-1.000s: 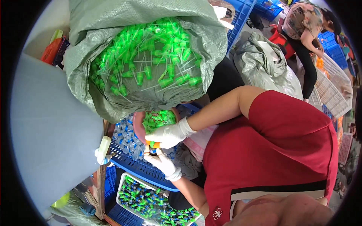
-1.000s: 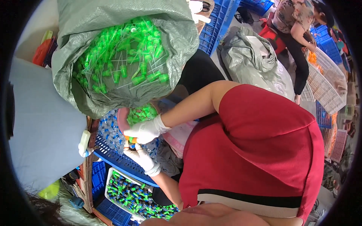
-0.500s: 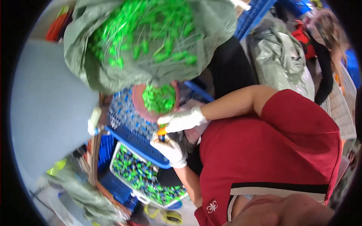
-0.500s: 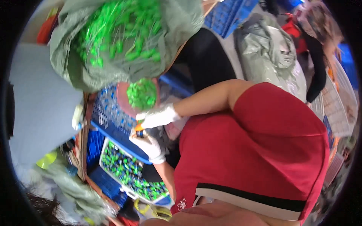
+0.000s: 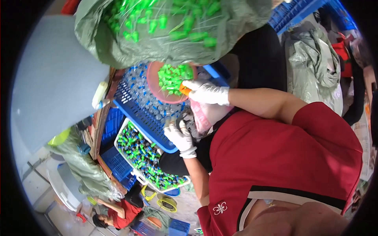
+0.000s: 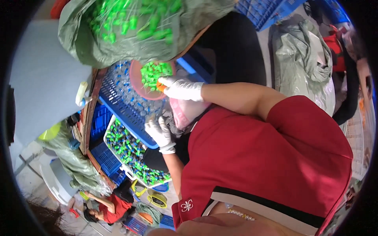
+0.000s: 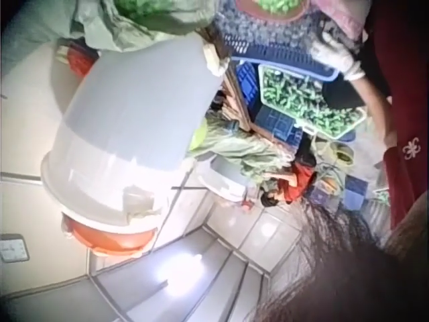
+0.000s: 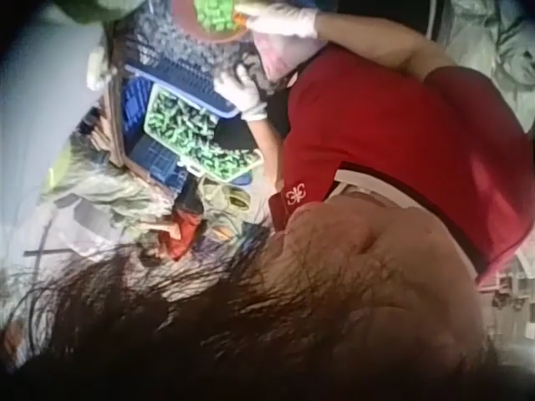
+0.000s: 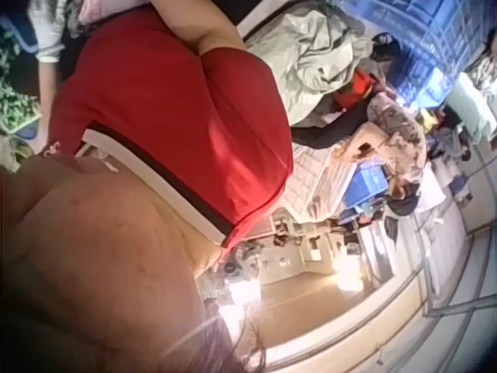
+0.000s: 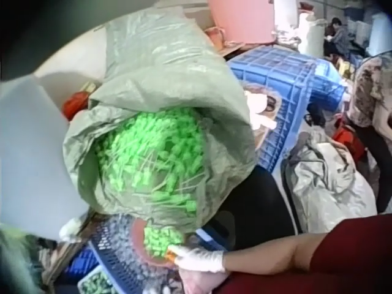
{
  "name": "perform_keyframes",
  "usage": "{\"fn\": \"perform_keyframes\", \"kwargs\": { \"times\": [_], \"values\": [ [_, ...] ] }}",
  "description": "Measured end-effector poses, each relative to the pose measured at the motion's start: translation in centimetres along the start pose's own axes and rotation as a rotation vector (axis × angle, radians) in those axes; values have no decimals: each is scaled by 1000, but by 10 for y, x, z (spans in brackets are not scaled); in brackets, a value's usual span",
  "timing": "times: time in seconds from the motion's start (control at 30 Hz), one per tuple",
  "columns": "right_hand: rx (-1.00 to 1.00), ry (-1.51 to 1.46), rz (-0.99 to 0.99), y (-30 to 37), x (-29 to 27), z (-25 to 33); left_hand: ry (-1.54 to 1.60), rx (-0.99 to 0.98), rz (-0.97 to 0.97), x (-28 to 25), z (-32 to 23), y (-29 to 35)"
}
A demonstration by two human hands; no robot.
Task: The recorder is using a tool to assemble small green plastic components into a tray at a production workstation.
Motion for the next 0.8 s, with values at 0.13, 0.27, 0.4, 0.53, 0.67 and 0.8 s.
{"fn": "perform_keyframes", "kwargs": {
  "times": [0.13, 0.27, 0.4, 0.53, 0.67, 0.8],
  "values": [
    [-15, -90, 36, -5, 4, -4, 204, -73, 97, 39, -13, 18],
    [53, 19, 170, -6, 20, -2, 165, -40, 15, 30, -14, 16],
    [50, -71, 239, -8, 29, -6, 97, -60, -80, 24, -14, 22],
    [103, -141, 271, -6, 36, -9, 68, -92, -122, 18, -16, 25],
    [-21, 1, 194, 0, 31, -1, 89, -118, -117, 19, -10, 27],
    [-122, 198, 91, 10, 20, 13, 73, -87, -124, 19, -6, 28]
  ]
}}
Point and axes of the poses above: each hand's wrist, its own y-axis away from the middle knuckle, its own x-axis out of the palm, z = x × y, the point moved 9 cm from there along -y, towards the middle knuckle, and after that the axes turned 13 degrees about x, right-handed, at the moved point
